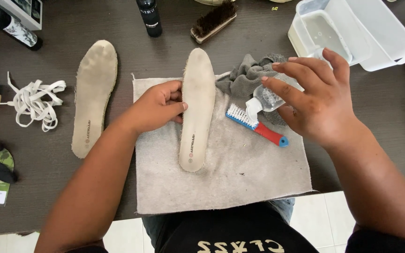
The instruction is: The person scrubs a shoe insole with a small brush, wipes it with a cloth, applies liquid from a bottle, and scrubs again. The process is repeated on the same insole while a second insole remains untouched on the table.
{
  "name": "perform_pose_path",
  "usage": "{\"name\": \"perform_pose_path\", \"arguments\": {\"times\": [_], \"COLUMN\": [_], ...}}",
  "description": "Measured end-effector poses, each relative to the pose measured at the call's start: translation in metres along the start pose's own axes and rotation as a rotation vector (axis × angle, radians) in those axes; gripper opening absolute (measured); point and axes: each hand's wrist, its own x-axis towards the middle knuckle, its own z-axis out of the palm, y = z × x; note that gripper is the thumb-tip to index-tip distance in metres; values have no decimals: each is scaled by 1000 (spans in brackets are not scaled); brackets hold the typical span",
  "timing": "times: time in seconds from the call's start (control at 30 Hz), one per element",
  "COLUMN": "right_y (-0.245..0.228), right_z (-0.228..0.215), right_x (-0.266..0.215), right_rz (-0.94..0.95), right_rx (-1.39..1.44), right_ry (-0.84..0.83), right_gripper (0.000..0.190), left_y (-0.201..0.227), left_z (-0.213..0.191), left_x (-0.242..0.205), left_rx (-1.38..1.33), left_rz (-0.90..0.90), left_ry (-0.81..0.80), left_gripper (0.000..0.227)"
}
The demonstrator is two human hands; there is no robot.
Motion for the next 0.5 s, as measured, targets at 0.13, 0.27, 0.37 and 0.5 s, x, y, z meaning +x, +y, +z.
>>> {"name": "perform_pose_path", "arguments": {"times": [0.13,0.27,0.37,0.5], "right_y": [0,0,0,0], "right_z": [-1,1,1,2], "right_x": [2,2,4,7], "right_rz": [-6,-3,-7,-18], "right_rx": [-7,-25,-26,-21], "right_ry": [11,12,9,12], "right_gripper": [56,54,54,51], "left_y": [-13,-14,-13,-8], "left_z": [-3,-3,-2,-1], "left_x": [7,7,7,4], "left_rx": [-38,-29,-41,-38], "left_rz": [33,35,48,25], "left_ry": [-31,-25,-24,-10], "left_gripper": [40,41,37,39]}}
